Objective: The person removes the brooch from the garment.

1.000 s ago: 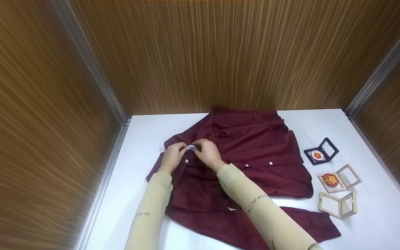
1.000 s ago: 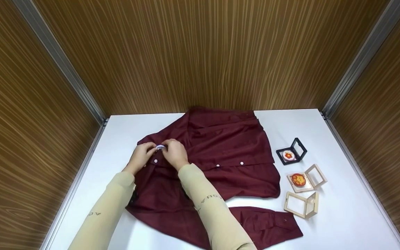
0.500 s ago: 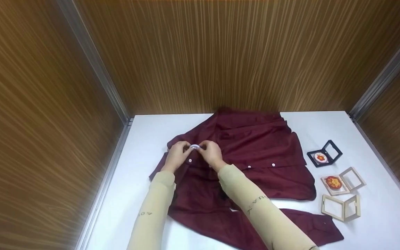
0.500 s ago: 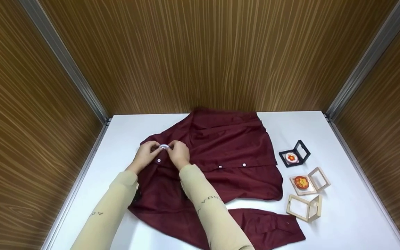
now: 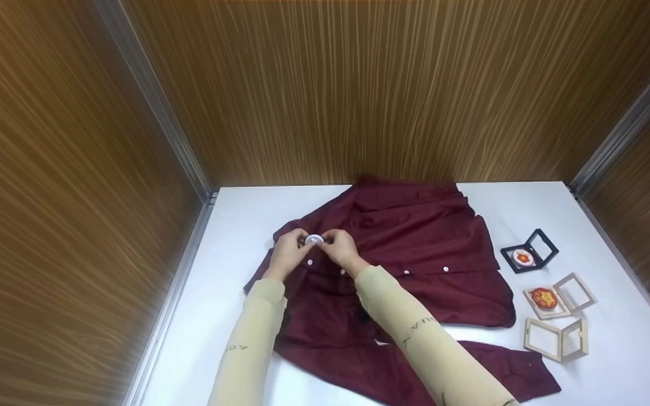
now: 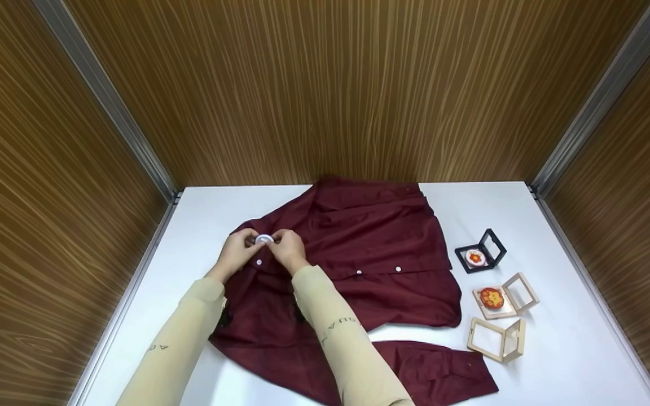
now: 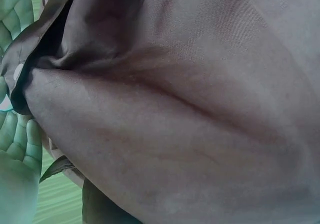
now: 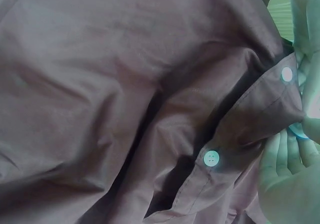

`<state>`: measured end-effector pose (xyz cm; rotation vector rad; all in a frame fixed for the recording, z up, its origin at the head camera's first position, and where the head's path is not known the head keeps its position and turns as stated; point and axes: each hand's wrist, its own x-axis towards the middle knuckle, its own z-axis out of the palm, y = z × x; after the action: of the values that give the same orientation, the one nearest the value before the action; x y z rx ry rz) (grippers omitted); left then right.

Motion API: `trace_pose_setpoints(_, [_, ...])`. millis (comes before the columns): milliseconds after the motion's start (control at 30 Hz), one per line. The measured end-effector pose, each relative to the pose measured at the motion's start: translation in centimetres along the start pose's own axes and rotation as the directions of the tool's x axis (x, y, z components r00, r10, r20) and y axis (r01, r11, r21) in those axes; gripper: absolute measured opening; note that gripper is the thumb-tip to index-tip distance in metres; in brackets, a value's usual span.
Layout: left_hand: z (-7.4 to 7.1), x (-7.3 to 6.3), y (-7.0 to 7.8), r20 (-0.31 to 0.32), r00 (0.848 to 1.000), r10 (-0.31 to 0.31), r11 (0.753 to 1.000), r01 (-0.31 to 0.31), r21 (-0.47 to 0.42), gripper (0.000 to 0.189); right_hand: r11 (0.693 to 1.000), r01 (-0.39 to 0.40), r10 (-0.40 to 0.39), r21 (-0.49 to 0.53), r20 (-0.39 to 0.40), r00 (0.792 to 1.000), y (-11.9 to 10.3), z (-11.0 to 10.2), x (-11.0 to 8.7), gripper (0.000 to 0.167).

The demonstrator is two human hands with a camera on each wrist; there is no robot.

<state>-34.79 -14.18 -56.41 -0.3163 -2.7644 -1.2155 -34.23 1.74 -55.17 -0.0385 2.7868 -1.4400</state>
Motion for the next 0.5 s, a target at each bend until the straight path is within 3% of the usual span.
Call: trace_pose_setpoints(500, [-0.15, -0.13, 0.07, -0.029, 1.000, 0.009, 1.000, -0.009, -0.017, 0.014, 1.000, -0.012, 0.012, 0.026, 0.015, 1.000, -0.08, 0.47, -0.09, 0.019])
